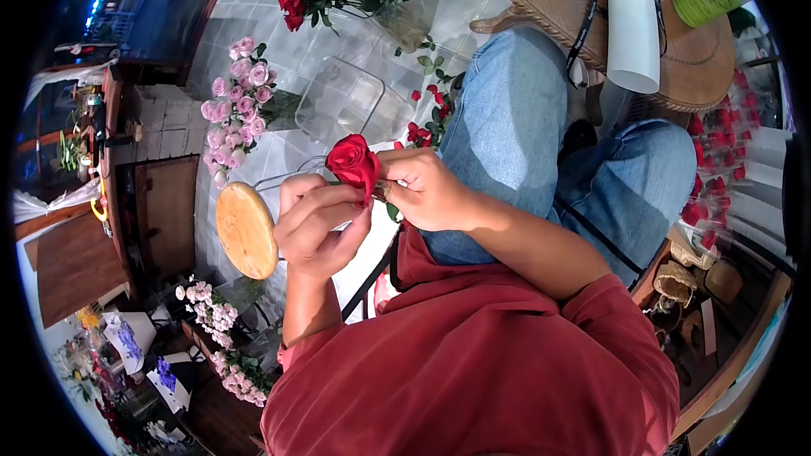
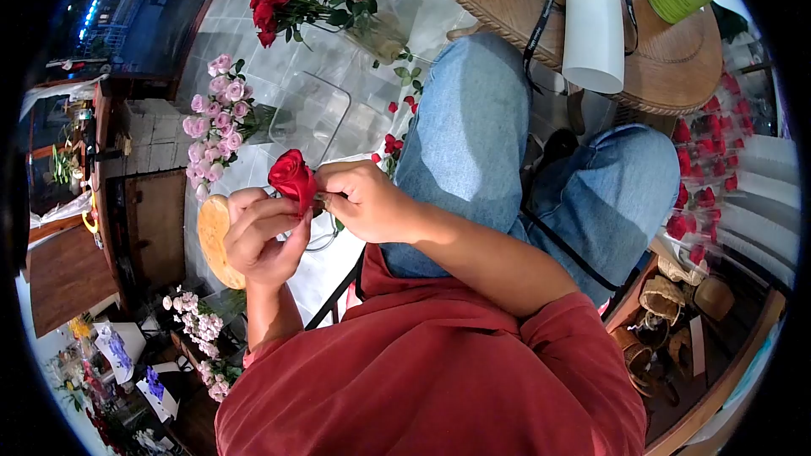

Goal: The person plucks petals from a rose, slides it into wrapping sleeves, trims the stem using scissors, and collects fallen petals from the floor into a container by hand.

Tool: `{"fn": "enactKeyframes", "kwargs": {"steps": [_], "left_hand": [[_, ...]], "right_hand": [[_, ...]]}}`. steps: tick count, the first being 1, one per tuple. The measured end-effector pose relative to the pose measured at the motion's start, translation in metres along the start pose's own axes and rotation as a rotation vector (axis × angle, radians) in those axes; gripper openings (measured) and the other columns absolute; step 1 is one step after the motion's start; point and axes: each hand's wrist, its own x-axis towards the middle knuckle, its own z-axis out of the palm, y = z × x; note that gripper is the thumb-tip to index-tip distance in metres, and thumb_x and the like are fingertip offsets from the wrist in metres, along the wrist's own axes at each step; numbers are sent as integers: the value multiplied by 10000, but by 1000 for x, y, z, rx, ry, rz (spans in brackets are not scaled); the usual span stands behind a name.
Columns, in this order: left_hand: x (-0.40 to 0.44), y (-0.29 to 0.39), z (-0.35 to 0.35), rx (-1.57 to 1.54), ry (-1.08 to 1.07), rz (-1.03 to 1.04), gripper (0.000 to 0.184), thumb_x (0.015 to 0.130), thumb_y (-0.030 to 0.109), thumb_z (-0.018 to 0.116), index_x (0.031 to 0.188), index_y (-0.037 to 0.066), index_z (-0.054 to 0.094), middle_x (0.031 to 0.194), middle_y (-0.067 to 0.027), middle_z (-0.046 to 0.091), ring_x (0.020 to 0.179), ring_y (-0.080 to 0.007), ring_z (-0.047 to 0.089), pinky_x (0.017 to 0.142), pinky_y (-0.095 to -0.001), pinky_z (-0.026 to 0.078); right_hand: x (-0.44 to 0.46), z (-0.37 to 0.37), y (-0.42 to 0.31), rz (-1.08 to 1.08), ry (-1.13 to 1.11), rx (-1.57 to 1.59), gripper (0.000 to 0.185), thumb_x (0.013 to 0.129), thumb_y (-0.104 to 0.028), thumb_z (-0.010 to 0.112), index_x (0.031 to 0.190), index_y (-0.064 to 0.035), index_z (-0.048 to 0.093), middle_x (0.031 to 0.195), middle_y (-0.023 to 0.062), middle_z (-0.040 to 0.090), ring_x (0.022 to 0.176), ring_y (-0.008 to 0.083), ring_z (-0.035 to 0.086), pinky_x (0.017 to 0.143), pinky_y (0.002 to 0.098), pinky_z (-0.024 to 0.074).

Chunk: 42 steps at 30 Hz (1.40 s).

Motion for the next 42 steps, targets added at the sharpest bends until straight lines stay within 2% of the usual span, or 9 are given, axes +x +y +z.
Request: {"fn": "enactKeyframes", "kwargs": {"steps": [9, 11, 13, 15, 18, 22, 29, 36, 42], "left_hand": [[-25, -36, -18, -734, 126, -230, 286, 644, -80, 786, 787, 69, 589, 801, -92, 677, 764, -216, 524, 744, -375, 417], [-31, -44, -40, -720, -50, -319, 278, 667, -66, 784, 865, 47, 624, 868, -98, 675, 801, -215, 549, 756, -359, 441], [-21, -36, -56, -215, -594, -654, 300, 696, -47, 780, 958, 16, 650, 913, -93, 672, 834, -197, 578, 761, -324, 468], [-19, -31, -60, -70, -669, -544, 308, 723, -43, 767, 1011, -11, 662, 951, -84, 668, 864, -165, 599, 755, -284, 482], [-22, -24, -48, -255, -141, -581, 215, 751, -63, 748, 952, -24, 684, 981, -116, 655, 884, -177, 604, 774, -289, 485], [1, -13, -26, -264, 35, -292, 223, 776, -56, 735, 986, -57, 661, 1066, -164, 613, 956, -221, 575, 852, -317, 460], [19, -20, -15, -252, -3, -84, 274, 672, -1, 838, 910, -8, 702, 978, -118, 627, 884, -227, 605, 758, -323, 488], [11, -15, -13, -140, -48, -124, 227, 634, 15, 850, 818, 39, 720, 890, -71, 584, 837, -218, 553, 702, -324, 456], [9, -19, -12, -161, -70, -22, 224, 644, -38, 826, 811, 7, 684, 905, -85, 584, 871, -227, 544, 749, -327, 445]], "right_hand": [[-1, -8, -7, 234, -55, 66, 107, 934, -56, 635, 899, 41, 663, 770, 116, 594, 659, 171, 557, 627, 316, 450], [-1, -3, -8, 249, -4, 264, 173, 978, -77, 603, 889, 62, 653, 764, 75, 578, 669, 94, 499, 603, 285, 417], [0, -1, -6, 214, -7, 262, 182, 994, -82, 568, 899, 41, 661, 782, 64, 602, 674, 96, 532, 609, 271, 435], [0, 1, -4, 188, -9, 264, 201, 1010, -87, 532, 908, 20, 668, 800, 54, 626, 678, 98, 566, 616, 257, 453], [-1, -1, -1, 233, -66, 241, 192, 1011, -86, 529, 927, 21, 664, 833, 48, 639, 704, 82, 538, 654, 240, 446], [0, -1, -9, 295, -82, 430, 188, 1022, -62, 495, 916, 33, 618, 811, 15, 557, 743, 65, 481, 663, 260, 423], [-1, -3, -12, 299, -145, 457, 195, 1040, -99, 470, 1058, 10, 631, 905, 12, 627, 818, 70, 524, 747, 237, 431], [0, -4, -11, 306, -90, 473, 189, 1023, -89, 533, 1134, 34, 623, 932, 41, 648, 869, 90, 580, 801, 256, 477], [-2, -5, -12, 333, 16, 344, 161, 990, -81, 589, 1013, 52, 677, 856, 32, 664, 790, 62, 573, 709, 227, 481]]}}
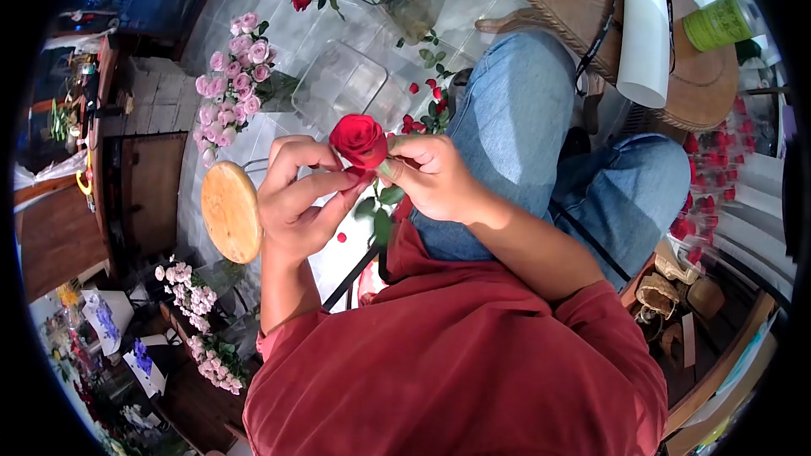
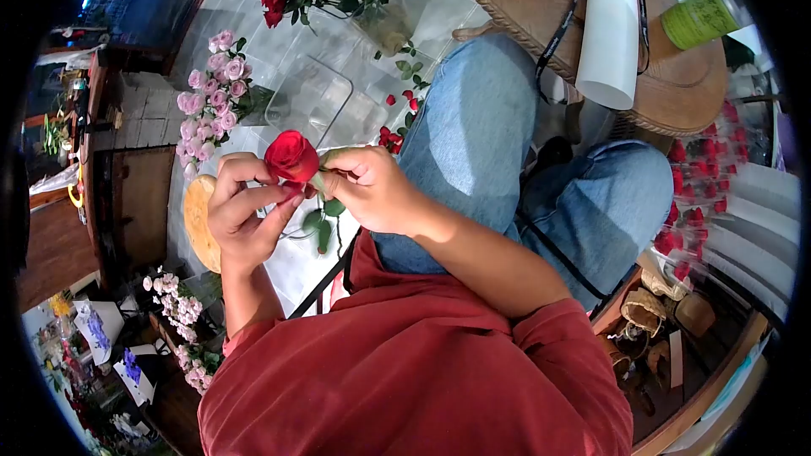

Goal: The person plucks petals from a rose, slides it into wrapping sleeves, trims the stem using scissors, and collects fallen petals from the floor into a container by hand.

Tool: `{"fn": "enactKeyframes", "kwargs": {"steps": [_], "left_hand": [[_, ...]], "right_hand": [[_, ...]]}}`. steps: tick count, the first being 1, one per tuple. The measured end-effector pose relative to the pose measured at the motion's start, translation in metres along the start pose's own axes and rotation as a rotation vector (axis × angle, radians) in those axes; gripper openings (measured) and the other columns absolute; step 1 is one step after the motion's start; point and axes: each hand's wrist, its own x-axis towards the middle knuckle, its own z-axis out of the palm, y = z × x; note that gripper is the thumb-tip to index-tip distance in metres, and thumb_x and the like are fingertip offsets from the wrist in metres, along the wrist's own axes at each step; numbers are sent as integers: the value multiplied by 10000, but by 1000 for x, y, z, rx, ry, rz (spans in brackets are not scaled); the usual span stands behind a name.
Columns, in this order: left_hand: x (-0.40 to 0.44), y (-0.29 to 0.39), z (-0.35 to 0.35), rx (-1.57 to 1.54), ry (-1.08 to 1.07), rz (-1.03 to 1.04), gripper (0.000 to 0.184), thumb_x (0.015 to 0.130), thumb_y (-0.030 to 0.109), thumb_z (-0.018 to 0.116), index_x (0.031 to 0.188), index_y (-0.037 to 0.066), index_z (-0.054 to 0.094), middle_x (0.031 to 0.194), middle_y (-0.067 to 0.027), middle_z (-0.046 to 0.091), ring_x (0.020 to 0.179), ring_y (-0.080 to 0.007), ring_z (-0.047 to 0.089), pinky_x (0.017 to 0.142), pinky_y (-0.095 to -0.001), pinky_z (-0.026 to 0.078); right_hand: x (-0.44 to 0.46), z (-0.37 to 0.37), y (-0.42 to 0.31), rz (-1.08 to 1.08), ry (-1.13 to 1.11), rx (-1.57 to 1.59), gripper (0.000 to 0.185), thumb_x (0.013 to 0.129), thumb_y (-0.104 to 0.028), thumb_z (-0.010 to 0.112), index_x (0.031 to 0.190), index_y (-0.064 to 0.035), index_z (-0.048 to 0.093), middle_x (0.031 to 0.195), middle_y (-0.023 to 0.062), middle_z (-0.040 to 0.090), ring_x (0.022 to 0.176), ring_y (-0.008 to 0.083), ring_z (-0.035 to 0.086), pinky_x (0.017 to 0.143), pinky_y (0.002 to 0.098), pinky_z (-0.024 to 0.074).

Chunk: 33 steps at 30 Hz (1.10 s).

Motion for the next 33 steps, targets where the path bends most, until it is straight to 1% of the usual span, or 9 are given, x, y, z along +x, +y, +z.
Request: {"fn": "enactKeyframes", "kwargs": {"steps": [3, 5, 6, 9, 11, 13, 20, 23, 33], "left_hand": [[-6, -4, -6, -119, 0, -37, 208, 649, -51, 806, 794, 2, 666, 904, -100, 601, 873, -232, 556, 759, -332, 453], [-10, -9, -17, -197, -165, -268, 266, 635, -3, 831, 862, 29, 697, 901, -89, 624, 840, -249, 585, 742, -343, 467], [-6, -11, -25, -150, -343, -258, 273, 656, -12, 805, 899, 20, 682, 917, -103, 637, 840, -238, 595, 754, -337, 475], [-2, 0, -25, -130, -254, -397, 263, 695, 14, 782, 922, 0, 649, 965, -122, 635, 922, -230, 592, 812, -343, 460], [-9, -6, -20, -183, -70, -427, 327, 711, -2, 783, 1009, -25, 651, 1073, -139, 625, 996, -232, 590, 841, -342, 469], [-2, -5, -10, -92, 50, -157, 396, 727, -29, 776, 1098, -41, 641, 1159, -157, 600, 1043, -238, 578, 856, -342, 477], [20, -7, -8, 38, -4, 58, 232, 720, -32, 767, 936, -26, 683, 1099, -180, 634, 997, -287, 599, 833, -382, 479], [27, -7, -11, 28, 3, 79, 237, 664, -37, 785, 883, -1, 703, 1003, -133, 675, 929, -288, 617, 818, -388, 484], [25, 0, -10, -20, -93, 127, 197, 673, -53, 780, 813, 6, 653, 854, -117, 690, 840, -279, 616, 775, -395, 482]], "right_hand": [[2, 1, 3, -21, 51, -60, 166, 979, -67, 582, 951, 34, 711, 817, 17, 690, 730, 41, 542, 644, 217, 459], [3, 2, 2, 7, 77, 14, 161, 976, -51, 575, 984, 38, 709, 869, 38, 710, 729, 49, 544, 650, 217, 462], [4, 3, 3, 4, 63, 23, 162, 974, -42, 573, 1024, 37, 705, 887, 49, 717, 729, 57, 549, 654, 217, 464], [3, 3, 8, -41, 55, 36, 167, 969, -27, 570, 1054, 38, 699, 887, 51, 717, 737, 63, 556, 663, 223, 470], [3, 2, 6, -49, 47, 21, 176, 969, -27, 566, 1068, 33, 698, 895, 56, 719, 741, 70, 563, 670, 233, 475], [3, 1, 5, -45, 15, -27, 189, 975, -36, 556, 1084, 23, 699, 899, 62, 717, 740, 74, 566, 678, 241, 480], [3, 2, 6, -46, -52, 52, 191, 986, -45, 538, 1071, 24, 694, 884, 57, 706, 739, 81, 571, 686, 242, 486], [4, 0, 8, -6, -105, 122, 193, 999, -58, 524, 1069, 27, 682, 891, 61, 697, 763, 86, 578, 705, 246, 489], [7, -8, 6, 34, -141, 387, 202, 1038, -116, 499, 1074, 14, 649, 919, 67, 679, 798, 93, 584, 739, 243, 488]]}}
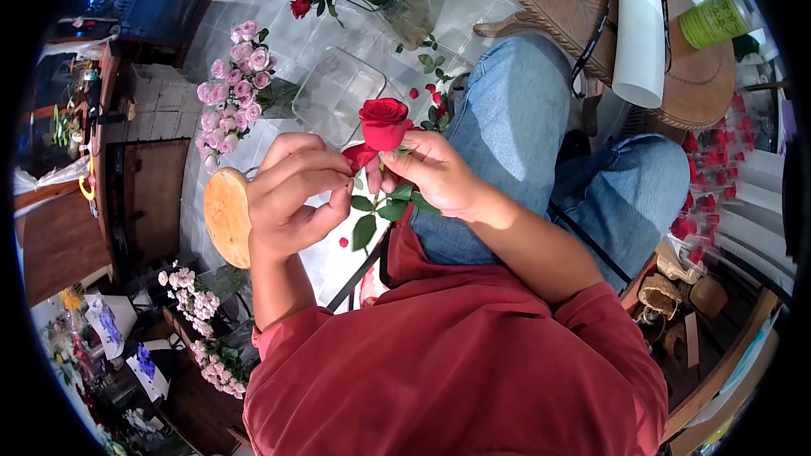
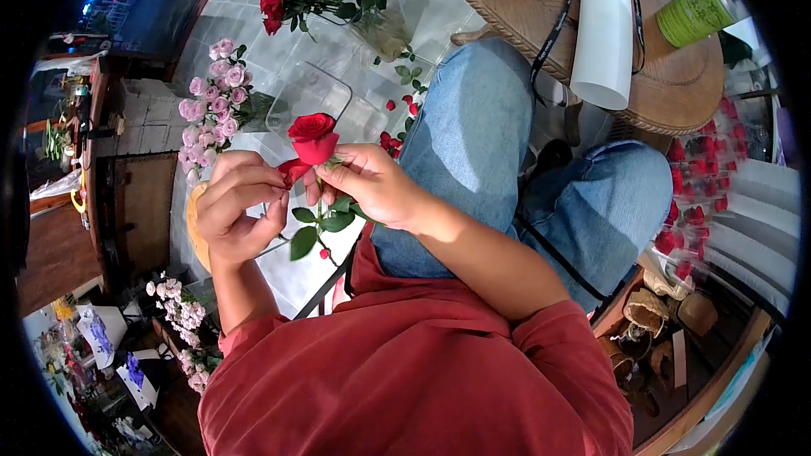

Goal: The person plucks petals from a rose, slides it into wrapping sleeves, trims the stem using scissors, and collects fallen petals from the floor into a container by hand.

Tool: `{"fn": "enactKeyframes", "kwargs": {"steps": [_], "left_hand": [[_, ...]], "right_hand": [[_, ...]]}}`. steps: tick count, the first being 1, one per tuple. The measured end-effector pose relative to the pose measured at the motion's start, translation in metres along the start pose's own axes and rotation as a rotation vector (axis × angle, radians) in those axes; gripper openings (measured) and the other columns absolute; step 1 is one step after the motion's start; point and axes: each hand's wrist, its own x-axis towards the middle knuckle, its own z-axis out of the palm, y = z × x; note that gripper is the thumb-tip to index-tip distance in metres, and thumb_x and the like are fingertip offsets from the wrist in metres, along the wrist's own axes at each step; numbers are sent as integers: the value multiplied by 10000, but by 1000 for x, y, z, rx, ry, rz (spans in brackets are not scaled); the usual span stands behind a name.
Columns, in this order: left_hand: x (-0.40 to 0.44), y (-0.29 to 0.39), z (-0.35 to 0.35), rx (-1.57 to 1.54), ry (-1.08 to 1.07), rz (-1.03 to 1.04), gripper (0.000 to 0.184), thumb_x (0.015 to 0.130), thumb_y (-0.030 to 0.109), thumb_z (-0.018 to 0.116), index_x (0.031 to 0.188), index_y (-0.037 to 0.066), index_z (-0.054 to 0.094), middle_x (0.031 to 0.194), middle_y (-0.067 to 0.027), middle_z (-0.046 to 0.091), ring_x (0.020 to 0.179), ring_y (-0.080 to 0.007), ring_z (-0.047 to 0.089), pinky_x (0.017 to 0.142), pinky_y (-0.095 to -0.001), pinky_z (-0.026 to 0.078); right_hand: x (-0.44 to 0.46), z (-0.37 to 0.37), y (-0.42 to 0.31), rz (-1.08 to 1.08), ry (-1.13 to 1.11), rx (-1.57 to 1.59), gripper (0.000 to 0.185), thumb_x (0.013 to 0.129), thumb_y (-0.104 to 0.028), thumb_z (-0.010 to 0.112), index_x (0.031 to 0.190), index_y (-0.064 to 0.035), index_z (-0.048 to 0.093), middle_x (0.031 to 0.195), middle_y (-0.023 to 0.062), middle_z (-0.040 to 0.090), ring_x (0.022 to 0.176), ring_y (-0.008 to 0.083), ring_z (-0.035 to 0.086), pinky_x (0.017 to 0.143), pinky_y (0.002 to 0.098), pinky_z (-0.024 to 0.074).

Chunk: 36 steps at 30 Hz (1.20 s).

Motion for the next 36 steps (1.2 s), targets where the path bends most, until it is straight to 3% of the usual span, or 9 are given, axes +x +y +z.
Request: {"fn": "enactKeyframes", "kwargs": {"steps": [12, 16, 22, 27, 29, 30, 32, 33, 36], "left_hand": [[-12, -10, 4, -153, 75, -11, 262, 660, -90, 796, 847, 6, 639, 835, -134, 690, 773, -257, 595, 731, -388, 469], [-24, -9, 3, -397, 284, -140, 208, 676, -120, 766, 813, 4, 669, 784, -105, 695, 739, -238, 611, 719, -369, 483], [-30, -8, -12, -83, -522, -659, 243, 733, 2, 757, 971, -5, 706, 864, -138, 719, 805, -244, 675, 715, -340, 519], [-79, -74, 43, 2, -357, -911, 353, 821, 131, 736, 1127, -24, 654, 1001, -196, 696, 812, -263, 688, 706, -338, 539], [-117, -118, 85, 393, 178, -958, 488, 867, 168, 714, 1267, -55, 547, 1175, -257, 619, 832, -313, 691, 717, -363, 554], [-122, -132, 93, 392, 192, -952, 488, 867, 168, 714, 1267, -55, 547, 1175, -257, 619, 832, -313, 691, 717, -363, 554], [-131, -160, 106, -581, 460, -1732, 546, 916, 155, 660, 1321, -128, 428, 1232, -300, 515, 878, -378, 675, 740, -406, 570], [-151, -183, 126, -585, 464, -1727, 546, 916, 155, 660, 1321, -128, 428, 1232, -300, 515, 878, -378, 675, 740, -406, 570], [-182, -225, 166, -1357, 794, -1630, 416, 936, 69, 549, 1232, -190, 415, 1168, -290, 487, 904, -417, 654, 776, -488, 600]], "right_hand": [[-2, -1, -3, 49, -113, 73, 212, 1041, -160, 512, 1062, 3, 645, 896, 64, 671, 808, 106, 601, 725, 248, 475], [-2, -8, -5, 17, -199, 186, 202, 1040, -155, 509, 1043, -5, 644, 893, 60, 667, 801, 106, 595, 715, 249, 466], [0, -7, -3, -4, -68, 99, 201, 1024, -128, 536, 1123, -1, 655, 943, 81, 678, 820, 109, 589, 755, 249, 476], [-1, -7, -7, 25, 16, 103, 220, 1023, -125, 526, 1139, 20, 644, 972, 94, 677, 874, 131, 612, 785, 265, 483], [0, -7, -5, 7, 77, 32, 234, 1026, -121, 512, 1158, 29, 632, 1002, 98, 673, 907, 135, 609, 805, 272, 480], [0, -7, -3, 4, 68, 21, 234, 1026, -121, 512, 1158, 29, 632, 1002, 98, 673, 907, 135, 609, 805, 272, 480], [0, -7, -1, -24, 155, 45, 216, 1019, -162, 550, 1158, -10, 616, 1022, 108, 655, 870, 143, 610, 791, 281, 511], [0, -8, -1, -14, 152, 40, 219, 1024, -137, 535, 1183, -6, 608, 1040, 115, 652, 890, 150, 616, 798, 293, 520], [1, -10, 5, -28, 165, 34, 218, 1025, -131, 532, 1184, -1, 608, 1037, 119, 656, 893, 154, 618, 797, 297, 525]]}}
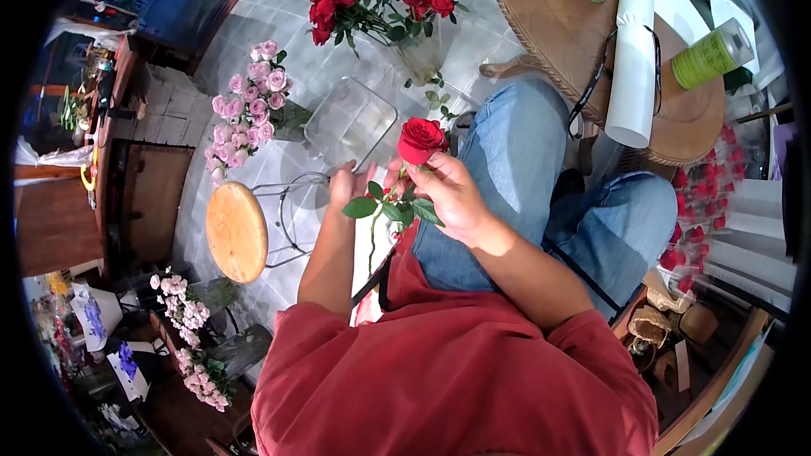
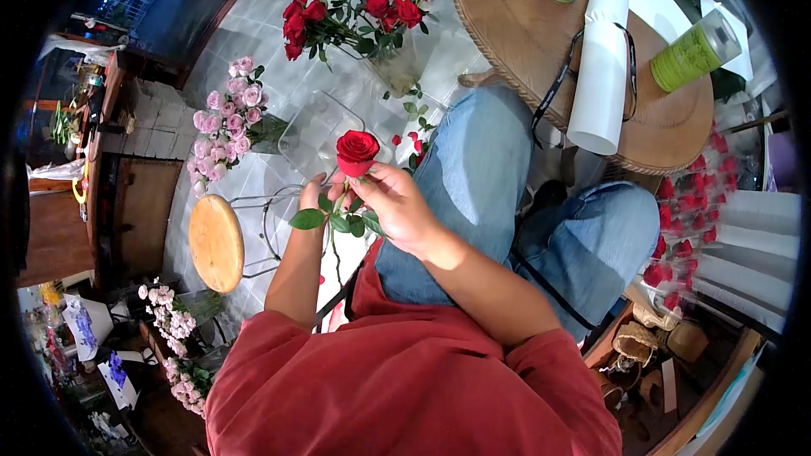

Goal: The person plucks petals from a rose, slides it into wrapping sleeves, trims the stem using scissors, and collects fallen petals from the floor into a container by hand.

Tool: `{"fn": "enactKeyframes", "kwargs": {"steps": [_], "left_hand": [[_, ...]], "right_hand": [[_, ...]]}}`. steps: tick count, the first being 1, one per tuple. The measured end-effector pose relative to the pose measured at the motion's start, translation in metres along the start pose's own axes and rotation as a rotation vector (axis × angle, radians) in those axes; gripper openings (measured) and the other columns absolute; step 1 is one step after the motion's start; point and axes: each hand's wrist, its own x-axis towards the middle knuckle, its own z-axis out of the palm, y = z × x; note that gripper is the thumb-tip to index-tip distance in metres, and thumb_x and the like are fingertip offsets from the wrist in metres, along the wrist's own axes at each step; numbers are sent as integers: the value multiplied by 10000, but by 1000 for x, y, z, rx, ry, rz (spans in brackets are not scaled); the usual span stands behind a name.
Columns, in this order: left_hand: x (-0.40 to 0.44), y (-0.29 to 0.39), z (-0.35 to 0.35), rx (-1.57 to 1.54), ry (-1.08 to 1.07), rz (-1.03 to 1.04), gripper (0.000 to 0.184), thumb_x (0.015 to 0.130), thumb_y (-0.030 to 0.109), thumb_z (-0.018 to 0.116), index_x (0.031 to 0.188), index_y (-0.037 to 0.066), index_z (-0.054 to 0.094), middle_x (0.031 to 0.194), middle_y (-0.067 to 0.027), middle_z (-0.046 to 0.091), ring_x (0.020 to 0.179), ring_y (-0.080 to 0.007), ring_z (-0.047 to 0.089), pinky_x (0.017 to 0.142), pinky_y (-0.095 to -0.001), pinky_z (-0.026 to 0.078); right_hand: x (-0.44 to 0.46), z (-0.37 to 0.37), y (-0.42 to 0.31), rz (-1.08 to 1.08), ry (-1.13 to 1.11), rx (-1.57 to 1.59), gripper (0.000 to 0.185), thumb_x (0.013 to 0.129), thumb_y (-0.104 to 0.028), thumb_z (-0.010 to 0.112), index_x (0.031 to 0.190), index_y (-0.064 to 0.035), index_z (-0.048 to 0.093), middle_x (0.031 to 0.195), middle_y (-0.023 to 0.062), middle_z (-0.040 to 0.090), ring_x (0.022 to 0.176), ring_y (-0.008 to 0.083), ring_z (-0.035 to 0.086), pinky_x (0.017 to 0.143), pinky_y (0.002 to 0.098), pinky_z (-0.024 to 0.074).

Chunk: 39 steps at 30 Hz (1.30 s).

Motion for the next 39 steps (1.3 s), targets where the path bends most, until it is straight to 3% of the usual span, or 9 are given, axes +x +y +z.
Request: {"fn": "enactKeyframes", "kwargs": {"steps": [5, 8, 11, 17, 20, 22, 26, 31, 39], "left_hand": [[8, -16, 37, 76, 301, 465, 152, 863, 101, 474, 787, -26, 507, 705, -131, 533, 503, -230, 524, 443, -420, 384], [18, -9, 37, 33, 343, 441, 158, 869, 98, 486, 854, -55, 522, 752, -171, 565, 547, -253, 562, 484, -423, 422], [27, 3, 40, -32, 264, 442, 182, 871, -65, 415, 1025, -160, 413, 1028, -203, 390, 736, -377, 560, 803, -648, 614], [-44, 41, 74, 451, 258, 366, 543, 946, 32, 532, 1392, -151, 284, 1363, -342, 400, 1090, -428, 594, 841, -472, 588], [-22, 62, 32, 1102, 487, 1259, 502, 938, 105, 630, 1367, -71, 438, 1174, -202, 615, 1062, -194, 610, 876, -311, 496], [-145, 81, 106, 615, 9, 1053, 416, 903, 147, 694, 1259, -29, 570, 1098, -114, 656, 1018, -169, 594, 930, -290, 452], [-247, 61, 157, 965, -542, 1382, 343, 840, 84, 751, 1146, -24, 638, 1105, -123, 657, 1036, -198, 600, 912, -312, 461], [-252, 31, 171, 980, -380, 1694, 305, 716, -33, 828, 976, -43, 669, 1010, -158, 672, 889, -213, 644, 763, -303, 513], [-254, 19, 174, 796, -370, 1420, 405, 733, -37, 818, 1099, -39, 642, 1010, -141, 674, 919, -199, 647, 799, -315, 528]], "right_hand": [[1, -1, 0, -11, 14, -35, 221, 1023, -124, 534, 1181, 11, 611, 1038, 128, 662, 894, 160, 624, 803, 302, 527], [1, 1, 2, -22, 12, -28, 224, 1023, -125, 536, 1179, 18, 611, 1033, 130, 666, 893, 162, 625, 803, 299, 526], [0, 2, 0, -18, 21, -35, 230, 1025, -129, 534, 1181, 21, 610, 1028, 128, 669, 890, 163, 624, 796, 294, 522], [2, 2, -3, -71, 33, -136, 231, 1021, -136, 539, 1165, 16, 636, 1020, 117, 689, 859, 130, 610, 783, 272, 497], [3, 0, 1, -67, 39, -78, 214, 1027, -79, 508, 1178, 12, 630, 1005, 90, 689, 837, 101, 594, 757, 246, 484], [4, 3, 1, -75, 56, -80, 214, 1024, -78, 514, 1177, 5, 637, 993, 84, 698, 809, 89, 594, 730, 234, 484], [3, 5, 4, -106, 49, -149, 208, 1009, -59, 531, 1160, 12, 656, 914, 48, 697, 776, 72, 585, 701, 230, 481], [1, 4, 0, -122, 103, -219, 197, 998, -38, 545, 1133, 24, 673, 929, 5, 666, 817, 68, 575, 742, 244, 483], [-1, 1, 3, -115, 128, -235, 196, 983, -55, 575, 1120, 23, 690, 883, -23, 658, 779, 41, 546, 695, 229, 467]]}}
